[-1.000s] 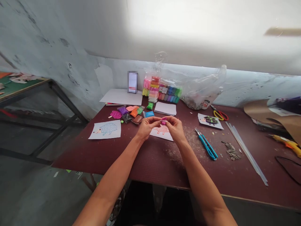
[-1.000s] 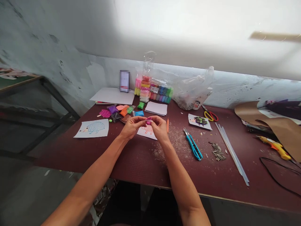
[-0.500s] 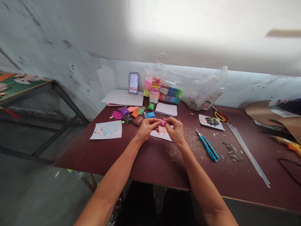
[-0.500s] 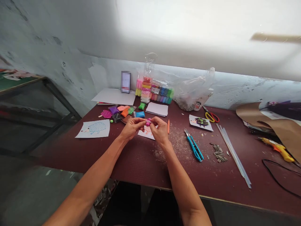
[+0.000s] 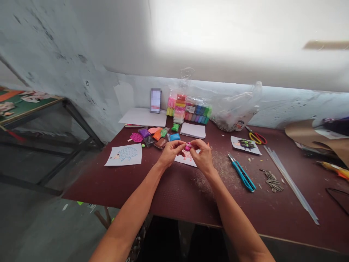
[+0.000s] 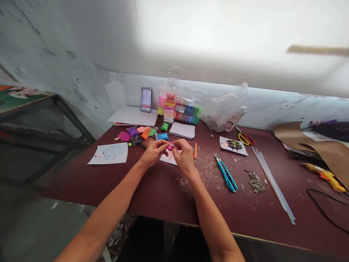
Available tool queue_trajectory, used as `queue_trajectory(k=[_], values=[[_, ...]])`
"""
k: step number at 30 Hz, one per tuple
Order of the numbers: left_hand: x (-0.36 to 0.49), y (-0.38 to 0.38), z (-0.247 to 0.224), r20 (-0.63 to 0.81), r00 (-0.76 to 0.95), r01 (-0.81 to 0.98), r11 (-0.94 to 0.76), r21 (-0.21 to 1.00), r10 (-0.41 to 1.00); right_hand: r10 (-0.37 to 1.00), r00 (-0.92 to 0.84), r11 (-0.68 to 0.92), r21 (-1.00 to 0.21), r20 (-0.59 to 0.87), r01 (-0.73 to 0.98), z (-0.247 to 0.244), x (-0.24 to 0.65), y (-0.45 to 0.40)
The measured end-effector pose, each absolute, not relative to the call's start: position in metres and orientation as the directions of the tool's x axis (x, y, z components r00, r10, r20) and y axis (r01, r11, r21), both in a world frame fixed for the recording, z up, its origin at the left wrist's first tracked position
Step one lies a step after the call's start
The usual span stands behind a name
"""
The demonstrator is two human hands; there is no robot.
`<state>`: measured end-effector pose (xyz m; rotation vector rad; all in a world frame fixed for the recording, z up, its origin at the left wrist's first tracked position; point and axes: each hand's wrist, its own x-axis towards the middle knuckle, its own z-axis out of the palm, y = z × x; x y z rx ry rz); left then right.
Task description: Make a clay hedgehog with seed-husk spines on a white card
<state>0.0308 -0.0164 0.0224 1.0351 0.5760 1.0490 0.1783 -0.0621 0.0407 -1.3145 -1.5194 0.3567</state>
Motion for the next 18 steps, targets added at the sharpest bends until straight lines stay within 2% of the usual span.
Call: queue_trajectory(k=[6,11,18], values=[[0.0324,-0.0164,0.0206,0.091,0.414,-0.414,0.098,0.905,0.906,0.855,0.160,0.351,-0.777,0.494,0.523,0.0416,0.1771,-0.0635],[0.0343,-0.0166,0.0163,0.096,0.378,-0.400,0.069,0.914,0.921,0.904,0.166,0.289,-0.849,0.394,0.441,0.0405,0.1811,-0.0601],[0.0405,-0.0222,0.0170,0.085,0.324,-0.402,0.056,0.914,0.942,0.961,0.171,0.191,-0.968,0.219,0.164,0.0379,0.1836,-0.0550]])
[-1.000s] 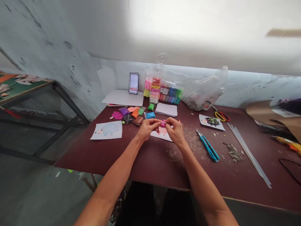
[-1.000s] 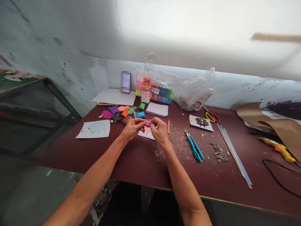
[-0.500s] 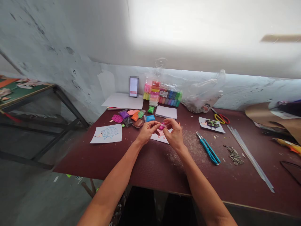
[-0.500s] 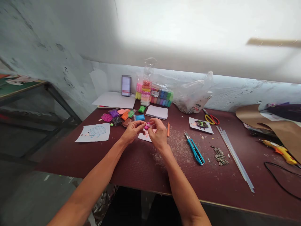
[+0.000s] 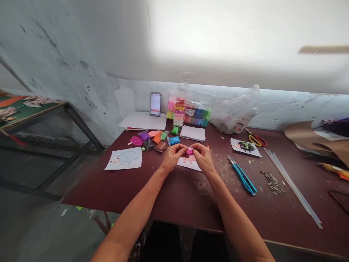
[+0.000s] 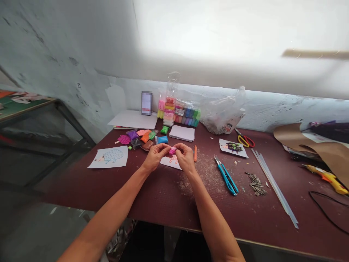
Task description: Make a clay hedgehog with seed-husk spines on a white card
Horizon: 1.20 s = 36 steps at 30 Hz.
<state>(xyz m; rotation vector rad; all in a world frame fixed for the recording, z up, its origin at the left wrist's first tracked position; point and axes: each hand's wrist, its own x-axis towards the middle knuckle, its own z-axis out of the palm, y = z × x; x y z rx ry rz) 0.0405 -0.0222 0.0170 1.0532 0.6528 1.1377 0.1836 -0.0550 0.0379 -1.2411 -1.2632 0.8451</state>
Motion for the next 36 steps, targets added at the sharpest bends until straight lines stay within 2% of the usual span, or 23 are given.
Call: queue_trajectory(k=[13,20,26,32,36], values=[[0.040,-0.022,0.019,0.178,0.244,-0.329,-0.091,0.940,0.953,0.981,0.142,0.144,-0.988,0.134,-0.062,0.039,0.182,-0.055],[0.040,-0.020,0.014,0.127,0.224,-0.281,-0.061,0.958,0.966,0.971,0.182,0.159,-0.987,0.152,-0.028,0.029,0.182,-0.049],[0.043,-0.017,0.006,0.059,0.168,-0.338,0.001,0.941,0.984,0.945,0.290,0.113,-0.983,0.152,0.146,0.019,0.181,-0.046],[0.045,-0.020,0.010,0.051,0.264,-0.383,0.056,0.922,0.963,0.978,0.185,0.094,-0.995,0.100,0.038,0.018,0.186,-0.042],[0.041,-0.022,0.016,0.084,0.312,-0.389,0.046,0.920,0.946,0.973,0.200,0.105,-0.994,0.112,0.044,0.022,0.190,-0.041]])
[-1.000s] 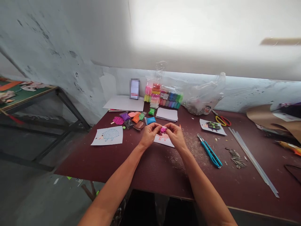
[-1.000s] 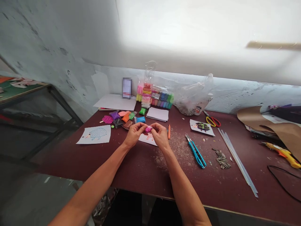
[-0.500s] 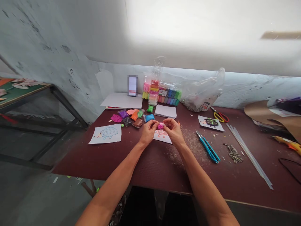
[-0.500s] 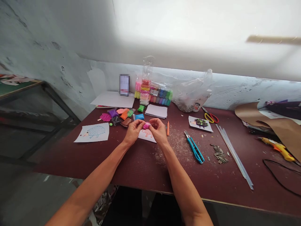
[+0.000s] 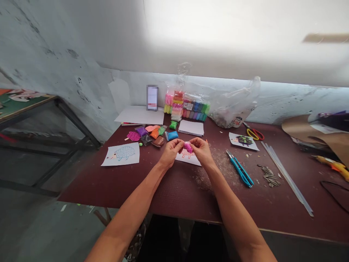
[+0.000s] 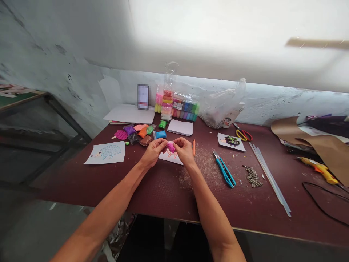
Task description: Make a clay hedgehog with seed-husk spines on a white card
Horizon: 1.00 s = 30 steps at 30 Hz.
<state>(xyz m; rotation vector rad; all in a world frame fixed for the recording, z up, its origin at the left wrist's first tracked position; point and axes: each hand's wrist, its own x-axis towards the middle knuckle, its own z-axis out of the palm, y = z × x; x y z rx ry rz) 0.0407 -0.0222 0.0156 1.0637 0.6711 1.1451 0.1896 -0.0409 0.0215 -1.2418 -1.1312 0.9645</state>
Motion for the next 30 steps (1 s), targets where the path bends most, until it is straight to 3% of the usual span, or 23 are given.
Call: queue_trajectory(k=[7,13,23,30], values=[[0.033,-0.025,0.022,0.064,0.537,-0.391,0.181,0.902,0.841,0.981,0.184,0.055,-0.998,0.056,0.012,0.027,0.189,-0.046],[0.036,-0.025,0.022,0.073,0.451,-0.447,0.155,0.881,0.890,0.994,0.110,0.001,-0.997,-0.008,-0.081,0.025,0.189,-0.046],[0.034,-0.020,0.019,0.040,0.494,-0.265,0.107,0.958,0.868,0.971,0.177,0.124,-0.972,0.160,0.200,0.033,0.198,-0.048],[0.029,-0.021,0.023,-0.004,0.573,-0.249,0.178,0.952,0.820,0.976,0.178,0.104,-0.985,0.129,0.140,0.031,0.196,-0.048]])
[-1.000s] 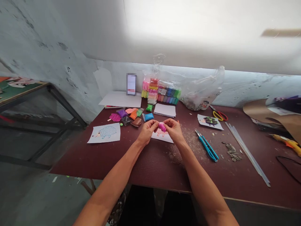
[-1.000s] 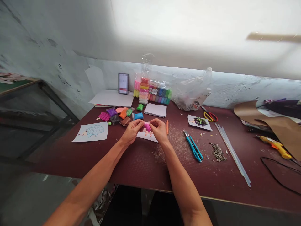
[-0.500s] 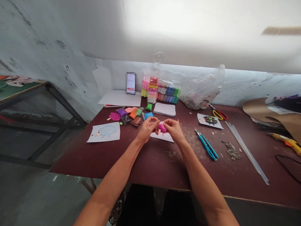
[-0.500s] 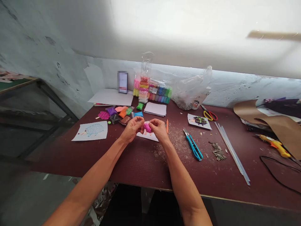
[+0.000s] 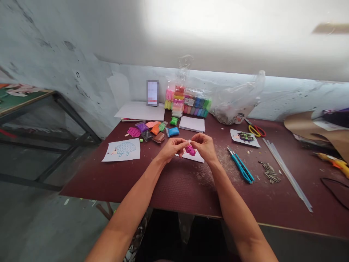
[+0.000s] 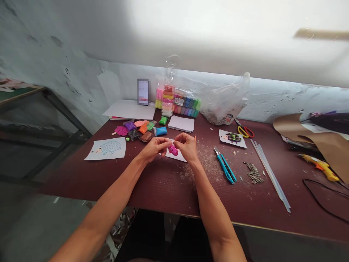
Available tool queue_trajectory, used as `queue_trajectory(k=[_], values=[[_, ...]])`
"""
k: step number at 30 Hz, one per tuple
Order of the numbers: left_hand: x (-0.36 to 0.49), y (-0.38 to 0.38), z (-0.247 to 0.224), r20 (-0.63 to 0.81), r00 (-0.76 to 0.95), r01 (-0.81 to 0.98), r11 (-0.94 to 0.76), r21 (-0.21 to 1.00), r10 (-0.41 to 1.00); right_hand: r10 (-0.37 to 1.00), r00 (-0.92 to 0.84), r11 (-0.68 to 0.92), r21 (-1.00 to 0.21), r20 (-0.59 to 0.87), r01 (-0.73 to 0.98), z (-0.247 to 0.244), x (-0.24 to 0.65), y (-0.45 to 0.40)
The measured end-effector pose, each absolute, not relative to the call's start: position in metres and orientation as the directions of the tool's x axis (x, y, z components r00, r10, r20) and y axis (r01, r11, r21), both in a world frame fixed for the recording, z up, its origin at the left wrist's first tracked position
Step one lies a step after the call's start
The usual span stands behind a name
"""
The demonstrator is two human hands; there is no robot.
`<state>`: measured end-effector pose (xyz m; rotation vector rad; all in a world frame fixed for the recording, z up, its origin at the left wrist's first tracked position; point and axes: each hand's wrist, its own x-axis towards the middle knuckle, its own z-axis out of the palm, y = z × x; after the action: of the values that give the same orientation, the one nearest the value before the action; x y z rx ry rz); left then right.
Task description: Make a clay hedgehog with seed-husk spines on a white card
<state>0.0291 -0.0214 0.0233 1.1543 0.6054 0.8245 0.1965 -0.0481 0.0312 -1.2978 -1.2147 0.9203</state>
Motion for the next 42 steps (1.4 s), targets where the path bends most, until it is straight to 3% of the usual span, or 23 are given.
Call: queue_trajectory(k=[4,8,14,23,32,42], values=[[0.031,-0.020,0.023,-0.066,0.435,-0.371,0.246,0.895,0.898,0.997,0.063,0.043,-0.999,0.045,0.030,0.034,0.205,-0.048],[0.031,-0.018,0.025,-0.075,0.305,-0.424,0.206,0.882,0.949,1.000,-0.015,-0.010,-0.999,-0.010,-0.032,0.038,0.206,-0.050],[0.033,-0.022,0.022,-0.082,0.384,-0.332,0.221,0.917,0.920,0.993,0.081,0.063,-0.969,0.084,0.240,0.031,0.190,-0.052],[0.036,-0.019,0.015,0.060,0.236,-0.298,0.013,0.954,0.970,0.995,0.079,0.042,-0.988,0.054,0.149,0.043,0.197,-0.054],[0.034,-0.018,0.017,0.014,0.343,-0.429,0.144,0.892,0.939,0.999,0.037,-0.016,-1.000,-0.015,0.013,0.046,0.200,-0.054],[0.039,-0.021,0.026,-0.036,0.180,-0.425,0.111,0.899,0.983,0.999,-0.034,-0.034,-0.999,-0.035,0.032,0.042,0.196,-0.053]])
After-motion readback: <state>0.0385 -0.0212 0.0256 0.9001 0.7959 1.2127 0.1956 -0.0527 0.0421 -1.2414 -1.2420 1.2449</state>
